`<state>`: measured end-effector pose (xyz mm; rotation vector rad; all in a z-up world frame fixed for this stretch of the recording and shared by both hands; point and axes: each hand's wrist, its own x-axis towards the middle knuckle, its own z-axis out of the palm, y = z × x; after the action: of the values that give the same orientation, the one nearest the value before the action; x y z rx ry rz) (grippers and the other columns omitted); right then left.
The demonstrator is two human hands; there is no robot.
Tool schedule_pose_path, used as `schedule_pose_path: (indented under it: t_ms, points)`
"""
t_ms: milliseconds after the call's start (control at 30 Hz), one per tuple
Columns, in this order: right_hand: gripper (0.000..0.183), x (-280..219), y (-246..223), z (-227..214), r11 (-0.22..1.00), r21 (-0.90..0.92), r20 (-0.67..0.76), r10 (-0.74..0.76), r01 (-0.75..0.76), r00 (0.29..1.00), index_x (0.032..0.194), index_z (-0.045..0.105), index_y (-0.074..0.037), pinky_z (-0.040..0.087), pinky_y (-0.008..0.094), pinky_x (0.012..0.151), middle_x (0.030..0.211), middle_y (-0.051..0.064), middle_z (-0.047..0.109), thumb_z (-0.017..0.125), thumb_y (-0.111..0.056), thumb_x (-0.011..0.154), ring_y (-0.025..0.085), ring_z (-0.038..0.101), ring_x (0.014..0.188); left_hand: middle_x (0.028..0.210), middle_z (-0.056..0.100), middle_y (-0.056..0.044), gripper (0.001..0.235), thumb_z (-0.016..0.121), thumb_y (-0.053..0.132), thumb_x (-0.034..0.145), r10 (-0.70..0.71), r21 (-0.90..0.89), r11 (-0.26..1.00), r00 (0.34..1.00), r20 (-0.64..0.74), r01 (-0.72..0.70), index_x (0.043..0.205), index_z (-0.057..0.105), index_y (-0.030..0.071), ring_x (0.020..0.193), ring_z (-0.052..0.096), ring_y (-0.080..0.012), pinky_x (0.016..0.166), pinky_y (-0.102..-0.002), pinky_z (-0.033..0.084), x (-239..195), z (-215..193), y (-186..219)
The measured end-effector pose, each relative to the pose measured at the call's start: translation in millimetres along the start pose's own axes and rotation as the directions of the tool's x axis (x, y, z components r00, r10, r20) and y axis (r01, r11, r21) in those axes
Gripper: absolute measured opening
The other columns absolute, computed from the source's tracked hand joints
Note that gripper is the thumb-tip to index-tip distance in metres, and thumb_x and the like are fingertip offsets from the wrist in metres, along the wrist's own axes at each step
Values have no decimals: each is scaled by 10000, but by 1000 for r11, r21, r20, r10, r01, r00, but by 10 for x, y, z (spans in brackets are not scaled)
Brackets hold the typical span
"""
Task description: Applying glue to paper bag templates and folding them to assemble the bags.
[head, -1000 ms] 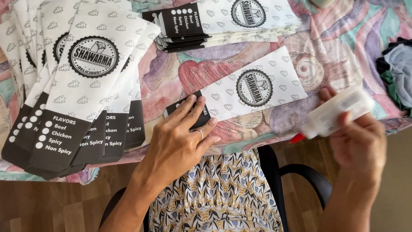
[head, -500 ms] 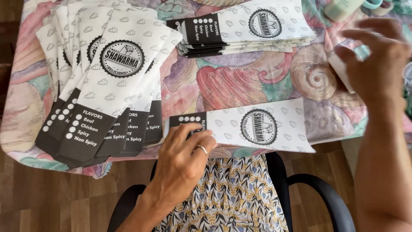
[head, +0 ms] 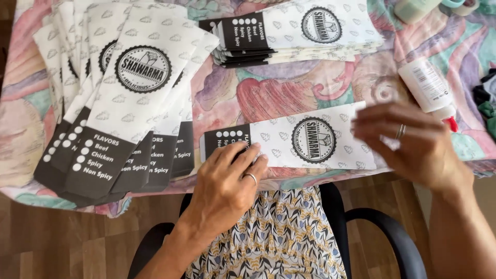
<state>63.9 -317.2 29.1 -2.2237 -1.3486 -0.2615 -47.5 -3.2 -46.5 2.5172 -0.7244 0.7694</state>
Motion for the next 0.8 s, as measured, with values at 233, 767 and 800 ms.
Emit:
schedule_pose_path:
  t_ms: [233, 767, 800]
  points:
    - [220, -244, -394, 32, 1000, -26, 21, -13, 14, 1000, 1080, 697, 75, 618, 431, 1014, 1187, 210, 722, 711, -12, 878, 383, 725, 1146, 1155, 750, -179, 209, 838, 21, 842, 2, -15, 1000, 998, 64, -1, 1037, 765, 5, 1103, 657, -352, 902, -463, 606, 127, 59, -14]
    - [158, -380, -135, 118, 992, -99, -59, -86, 80, 995, 1071, 687, 110, 627, 448, 1003, 1208, 245, 709, 688, 57, 923, 445, 696, 1195, 1207, 736, -128, 280, 829, -15, 800, -16, 27, 1000, 999, 39, 15, 1066, 785, 62, 1102, 646, -321, 884, -480, 598, 208, 93, -42]
    - [150, -380, -137, 120, 990, -106, -58, -101, 94, 993, 1070, 680, 116, 629, 452, 998, 1205, 251, 707, 677, 65, 928, 454, 698, 1190, 1196, 740, -133, 268, 823, -15, 813, -5, 32, 999, 1000, 25, 4, 1068, 785, 59, 1097, 654, -330, 874, -477, 604, 204, 94, -37]
